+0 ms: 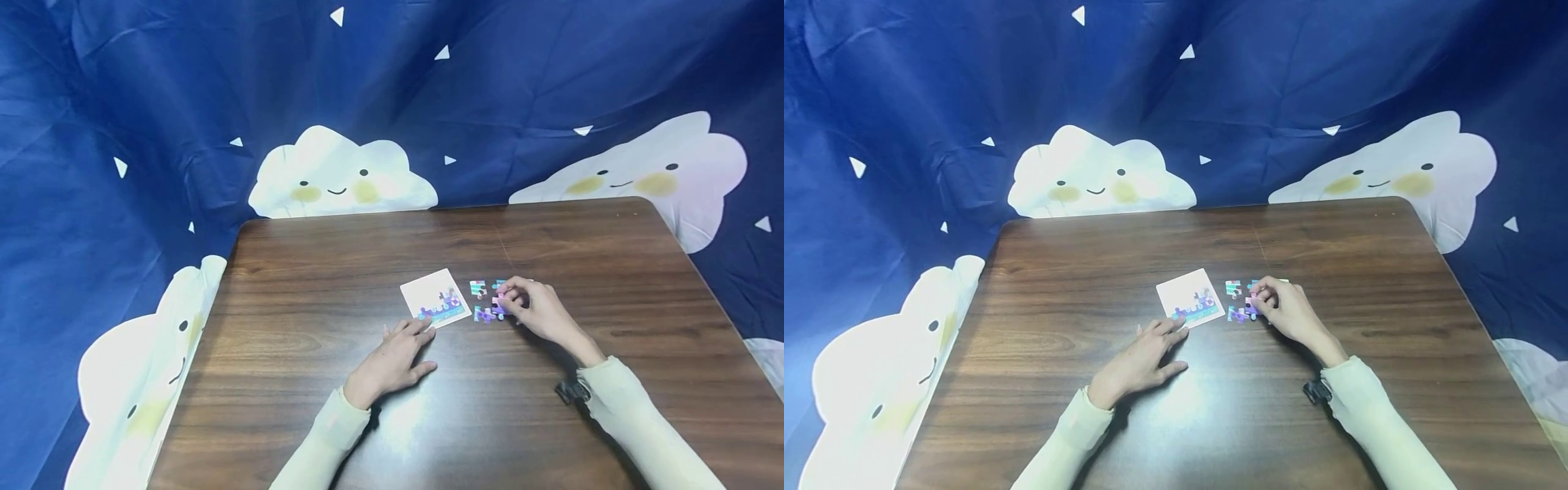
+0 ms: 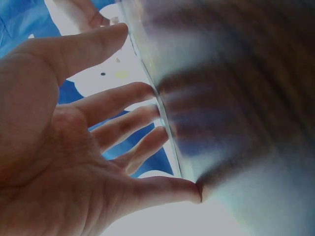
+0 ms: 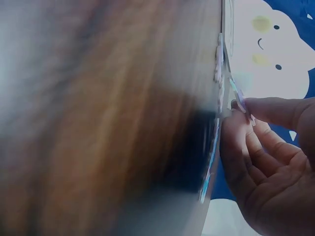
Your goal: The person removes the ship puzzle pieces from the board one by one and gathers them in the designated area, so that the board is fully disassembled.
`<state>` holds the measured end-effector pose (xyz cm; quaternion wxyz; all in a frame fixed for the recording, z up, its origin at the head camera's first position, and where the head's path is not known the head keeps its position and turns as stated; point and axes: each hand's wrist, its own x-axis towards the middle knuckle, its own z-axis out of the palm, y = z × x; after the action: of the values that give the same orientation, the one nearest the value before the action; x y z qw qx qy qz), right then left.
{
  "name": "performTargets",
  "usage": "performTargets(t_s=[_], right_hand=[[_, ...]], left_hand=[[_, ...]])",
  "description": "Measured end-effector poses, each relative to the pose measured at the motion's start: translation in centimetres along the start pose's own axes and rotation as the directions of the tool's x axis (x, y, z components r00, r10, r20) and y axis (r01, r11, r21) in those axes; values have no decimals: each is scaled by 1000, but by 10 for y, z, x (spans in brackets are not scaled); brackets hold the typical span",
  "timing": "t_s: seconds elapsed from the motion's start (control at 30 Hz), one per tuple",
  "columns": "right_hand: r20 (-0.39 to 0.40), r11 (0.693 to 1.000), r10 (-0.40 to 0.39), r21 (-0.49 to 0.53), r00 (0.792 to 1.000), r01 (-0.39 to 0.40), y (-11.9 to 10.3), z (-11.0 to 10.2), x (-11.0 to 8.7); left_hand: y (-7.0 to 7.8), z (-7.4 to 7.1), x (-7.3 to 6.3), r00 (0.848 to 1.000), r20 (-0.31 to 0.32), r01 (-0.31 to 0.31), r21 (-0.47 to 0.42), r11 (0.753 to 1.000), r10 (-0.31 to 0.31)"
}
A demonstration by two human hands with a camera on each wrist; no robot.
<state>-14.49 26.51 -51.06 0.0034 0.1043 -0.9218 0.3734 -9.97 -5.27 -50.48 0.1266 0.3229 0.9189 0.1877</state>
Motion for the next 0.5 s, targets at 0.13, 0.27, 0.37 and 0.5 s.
performTargets(t_s=[0.13,0.27,0.37,0.5], right_hand=[[12,1000,18,-23,1000,-17,4,-3,-7],[29,998,64,-27,997,-64,7,-5,-10],[37,996,89,-19,995,-88,8,-7,-11],[57,995,103,7,993,-104,10,-8,-9]], left_hand=[[0,-1,-1,1000,5,3,-2,1000,-3],[0,-1,-1,1000,4,0,3,1000,0],[0,-1,-1,1000,5,2,5,1000,-2],[1,-2,-1,1000,11,11,1,1000,-11]])
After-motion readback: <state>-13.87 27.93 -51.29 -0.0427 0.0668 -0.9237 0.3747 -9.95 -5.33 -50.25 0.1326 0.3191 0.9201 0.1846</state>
